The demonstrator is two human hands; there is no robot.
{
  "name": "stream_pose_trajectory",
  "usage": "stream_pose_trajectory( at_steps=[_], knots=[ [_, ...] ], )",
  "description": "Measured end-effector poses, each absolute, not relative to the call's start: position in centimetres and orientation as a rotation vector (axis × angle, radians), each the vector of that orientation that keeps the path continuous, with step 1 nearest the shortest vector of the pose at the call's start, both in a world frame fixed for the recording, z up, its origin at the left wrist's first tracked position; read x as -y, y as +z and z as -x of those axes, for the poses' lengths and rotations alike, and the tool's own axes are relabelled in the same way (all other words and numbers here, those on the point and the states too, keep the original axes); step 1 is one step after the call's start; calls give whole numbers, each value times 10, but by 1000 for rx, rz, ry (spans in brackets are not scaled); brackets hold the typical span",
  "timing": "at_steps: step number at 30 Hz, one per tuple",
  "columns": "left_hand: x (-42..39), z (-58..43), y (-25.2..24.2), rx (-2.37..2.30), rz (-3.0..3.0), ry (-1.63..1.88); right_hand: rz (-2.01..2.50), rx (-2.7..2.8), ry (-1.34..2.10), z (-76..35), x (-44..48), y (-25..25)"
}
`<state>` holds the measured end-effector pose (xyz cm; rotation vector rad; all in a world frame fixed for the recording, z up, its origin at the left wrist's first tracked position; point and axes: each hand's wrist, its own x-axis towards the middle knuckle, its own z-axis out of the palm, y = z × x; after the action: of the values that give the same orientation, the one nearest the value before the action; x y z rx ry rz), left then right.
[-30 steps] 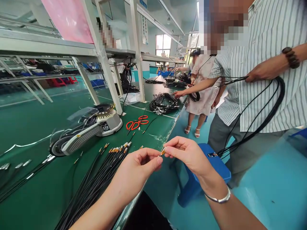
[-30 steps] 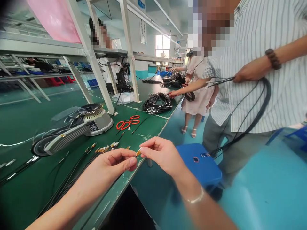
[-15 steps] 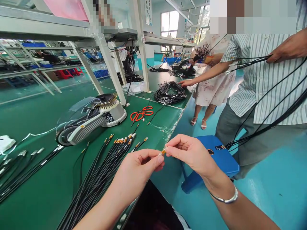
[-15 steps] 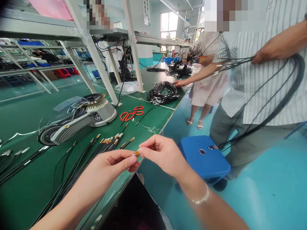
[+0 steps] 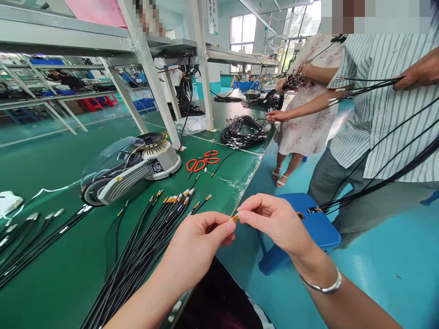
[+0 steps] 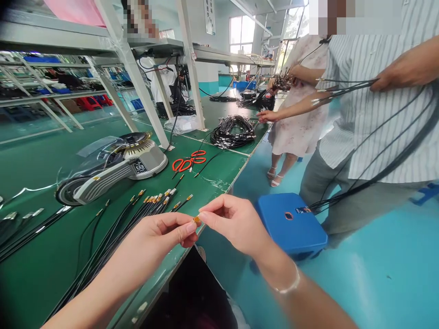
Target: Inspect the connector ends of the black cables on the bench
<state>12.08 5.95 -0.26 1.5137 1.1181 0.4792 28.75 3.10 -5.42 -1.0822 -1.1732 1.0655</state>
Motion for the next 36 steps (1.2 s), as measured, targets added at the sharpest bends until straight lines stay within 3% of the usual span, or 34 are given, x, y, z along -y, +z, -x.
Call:
stream_pose_trajectory(
  at_steps=[23,36],
  knots=[
    [-56,-118,1,-1175,-1717,357,1051,1121,1079,-285,-20,-50],
    [-50,-123,-1,-1105,-1630,507,1035,1182,1046,-287,-18,-52]
  ],
)
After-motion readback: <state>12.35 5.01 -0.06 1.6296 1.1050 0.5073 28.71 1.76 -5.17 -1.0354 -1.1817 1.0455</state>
